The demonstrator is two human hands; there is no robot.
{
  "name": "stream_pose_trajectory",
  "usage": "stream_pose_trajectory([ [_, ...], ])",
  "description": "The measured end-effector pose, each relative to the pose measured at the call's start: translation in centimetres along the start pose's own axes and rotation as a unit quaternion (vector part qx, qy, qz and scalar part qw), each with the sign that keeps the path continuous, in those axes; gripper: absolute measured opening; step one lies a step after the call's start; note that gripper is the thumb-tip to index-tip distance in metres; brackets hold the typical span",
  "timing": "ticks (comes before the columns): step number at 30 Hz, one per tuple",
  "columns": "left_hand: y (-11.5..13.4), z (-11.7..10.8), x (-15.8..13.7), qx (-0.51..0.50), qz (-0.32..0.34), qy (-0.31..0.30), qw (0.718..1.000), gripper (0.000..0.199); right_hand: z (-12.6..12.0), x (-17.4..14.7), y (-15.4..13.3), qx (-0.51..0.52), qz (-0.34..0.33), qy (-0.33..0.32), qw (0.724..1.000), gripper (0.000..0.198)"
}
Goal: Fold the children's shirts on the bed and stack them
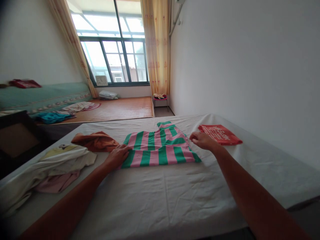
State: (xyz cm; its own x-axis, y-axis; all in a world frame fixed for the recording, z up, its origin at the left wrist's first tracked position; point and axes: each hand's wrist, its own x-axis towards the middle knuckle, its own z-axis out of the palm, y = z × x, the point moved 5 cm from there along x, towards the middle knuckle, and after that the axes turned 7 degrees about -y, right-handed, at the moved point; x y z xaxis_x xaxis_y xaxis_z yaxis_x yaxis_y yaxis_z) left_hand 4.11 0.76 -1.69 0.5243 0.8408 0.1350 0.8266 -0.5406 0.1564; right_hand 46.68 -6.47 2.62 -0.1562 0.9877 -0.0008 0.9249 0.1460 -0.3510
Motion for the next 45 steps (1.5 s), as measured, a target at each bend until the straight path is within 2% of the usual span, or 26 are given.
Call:
stream_pose_trajectory([
  [2, 0.0, -0.9, 0.1, 0.024, 0.006, -0.055, 0.998, 0.026, 0.4, 2.5, -2.1, -0.004, -0.018, -0.012, 1.0, 0.023],
  [5, -0.4, -2.2, 0.4, 0.033, 0.01, -0.136, 0.99, 0.022, 2.0, 5.8, -3.0, -0.021, 0.028, 0.011, 0.999, 0.022],
  [7, -0.2, -3.0, 1.1, 0.027, 0.009, -0.141, 0.99, 0.02, 3.3, 7.1, -2.3, -0.028, 0.071, 0.039, 0.996, 0.024],
  [10, 2.4, -3.2, 3.3, 0.006, 0.029, -0.088, 0.996, 0.021, 4.9, 7.8, -0.4, -0.015, 0.125, 0.07, 0.99, 0.035],
  [12, 5.8, -2.1, 5.3, -0.043, 0.062, -0.058, 0.995, 0.023, 5.6, 7.7, 1.1, 0.03, 0.148, 0.077, 0.986, 0.041],
  [14, 9.6, -0.2, 7.6, -0.1, 0.092, -0.06, 0.989, 0.023, 6.1, 7.6, 2.2, 0.091, 0.147, 0.073, 0.982, 0.042],
  [17, 13.7, 3.1, 10.8, -0.147, 0.065, -0.06, 0.985, 0.023, 6.4, 7.5, 3.0, 0.196, 0.122, 0.055, 0.971, 0.038],
  [19, 14.7, 5.0, 12.6, -0.174, 0.025, -0.05, 0.983, 0.029, 6.5, 7.5, 2.8, 0.295, 0.08, 0.026, 0.952, 0.037],
  [21, 14.8, 6.4, 13.7, -0.216, -0.007, -0.04, 0.975, 0.032, 6.4, 7.4, 2.0, 0.39, 0.024, -0.009, 0.92, 0.039],
  [24, 14.0, 7.5, 14.5, -0.313, -0.024, -0.013, 0.949, 0.041, 5.6, 7.0, 1.0, 0.454, -0.019, -0.016, 0.891, 0.04],
  [27, 13.2, 7.5, 14.6, -0.417, -0.006, 0.02, 0.909, 0.053, 4.2, 6.5, 0.9, 0.432, -0.055, 0.03, 0.9, 0.025],
  [29, 13.0, 7.2, 14.5, -0.445, 0.027, 0.027, 0.895, 0.056, 3.6, 6.2, 0.9, 0.395, -0.087, 0.046, 0.914, 0.015],
  [32, 13.3, 6.8, 14.1, -0.404, 0.084, 0.013, 0.911, 0.046, 3.8, 5.9, 1.0, 0.331, -0.108, -0.002, 0.937, 0.013],
  [35, 13.5, 6.7, 13.7, -0.328, 0.094, 0.0, 0.94, 0.035, 4.4, 5.9, 1.1, 0.279, -0.095, -0.053, 0.954, 0.016],
  [38, 13.5, 6.1, 13.3, -0.268, 0.071, 0.03, 0.96, 0.031, 4.2, 6.1, 1.4, 0.241, -0.056, -0.024, 0.969, 0.016],
  [41, 14.1, 5.0, 12.7, -0.249, 0.078, 0.071, 0.963, 0.024, 3.7, 6.1, 1.6, 0.206, 0.001, 0.028, 0.978, 0.015],
  [45, 15.8, 4.1, 11.7, -0.23, 0.13, 0.071, 0.962, 0.019, 4.2, 5.9, 1.6, 0.189, 0.071, -0.008, 0.979, 0.027],
])
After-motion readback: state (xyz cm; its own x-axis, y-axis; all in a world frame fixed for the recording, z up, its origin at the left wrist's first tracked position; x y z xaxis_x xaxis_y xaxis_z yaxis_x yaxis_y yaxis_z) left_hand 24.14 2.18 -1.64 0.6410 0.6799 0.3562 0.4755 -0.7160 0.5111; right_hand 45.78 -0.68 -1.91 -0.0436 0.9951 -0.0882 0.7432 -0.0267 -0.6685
